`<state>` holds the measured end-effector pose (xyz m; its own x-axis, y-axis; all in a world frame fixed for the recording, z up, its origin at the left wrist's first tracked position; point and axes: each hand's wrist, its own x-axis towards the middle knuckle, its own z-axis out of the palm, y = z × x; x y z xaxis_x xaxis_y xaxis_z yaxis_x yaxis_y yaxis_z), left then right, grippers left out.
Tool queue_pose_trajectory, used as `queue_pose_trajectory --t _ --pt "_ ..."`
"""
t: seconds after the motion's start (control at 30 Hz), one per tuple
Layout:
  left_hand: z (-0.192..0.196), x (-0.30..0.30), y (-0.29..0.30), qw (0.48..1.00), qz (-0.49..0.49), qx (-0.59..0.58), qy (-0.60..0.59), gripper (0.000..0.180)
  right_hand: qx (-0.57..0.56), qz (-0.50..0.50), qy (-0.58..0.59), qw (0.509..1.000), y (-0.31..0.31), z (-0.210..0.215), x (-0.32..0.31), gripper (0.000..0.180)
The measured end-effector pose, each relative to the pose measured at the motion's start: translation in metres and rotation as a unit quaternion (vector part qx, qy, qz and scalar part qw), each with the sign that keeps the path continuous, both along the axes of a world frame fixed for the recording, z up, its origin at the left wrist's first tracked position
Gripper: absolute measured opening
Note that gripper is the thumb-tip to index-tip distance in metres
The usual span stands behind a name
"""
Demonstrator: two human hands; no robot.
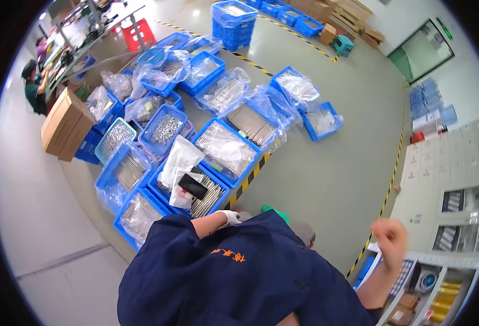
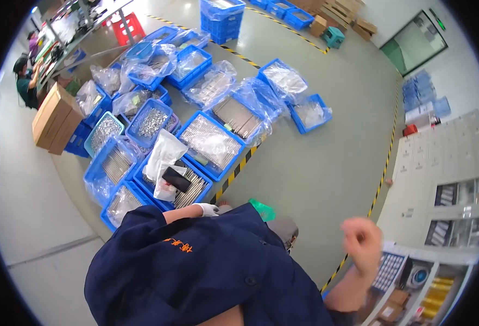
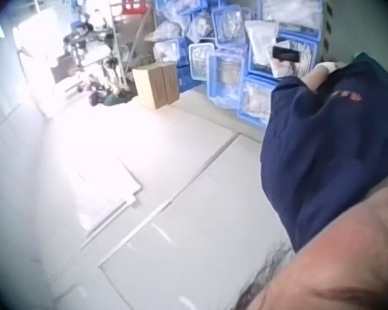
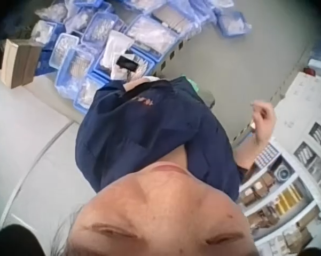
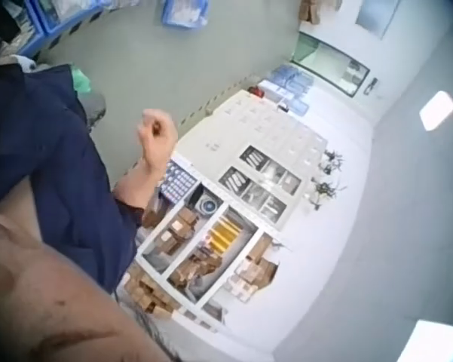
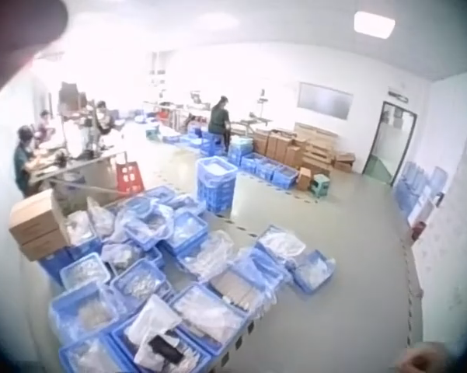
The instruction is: Inspecting and sorting long metal rods into different bins in a factory environment.
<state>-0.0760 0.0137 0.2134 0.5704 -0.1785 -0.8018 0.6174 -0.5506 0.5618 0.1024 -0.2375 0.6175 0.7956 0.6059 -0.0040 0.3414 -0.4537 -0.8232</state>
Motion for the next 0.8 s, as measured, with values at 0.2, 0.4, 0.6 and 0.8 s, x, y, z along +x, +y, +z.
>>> queue_pose_trajectory --t 0.2,0.4,0.6,0.8 --pt "-0.057 0.009 0.0 0.997 0.06 0.037 0.02 0.06 -0.443 0.188 0.034 0.876 -0.027 -0.251 0.073 0.042" --pt "-0.029 0.027 -0.01 0.976 0.211 0.049 0.019 0.043 -0.3 0.337 0.198 0.87 -0.014 -0.333 0.13 0.031" --pt "0.017 0.062 -0.044 0.916 0.395 -0.016 0.06 0.042 -0.339 0.523 0.136 0.77 0.016 -0.397 0.251 0.031" --pt "0.133 0.073 -0.084 0.746 0.619 -0.234 0.074 0.038 -0.389 0.603 0.052 0.695 0.053 -0.377 0.295 0.03"
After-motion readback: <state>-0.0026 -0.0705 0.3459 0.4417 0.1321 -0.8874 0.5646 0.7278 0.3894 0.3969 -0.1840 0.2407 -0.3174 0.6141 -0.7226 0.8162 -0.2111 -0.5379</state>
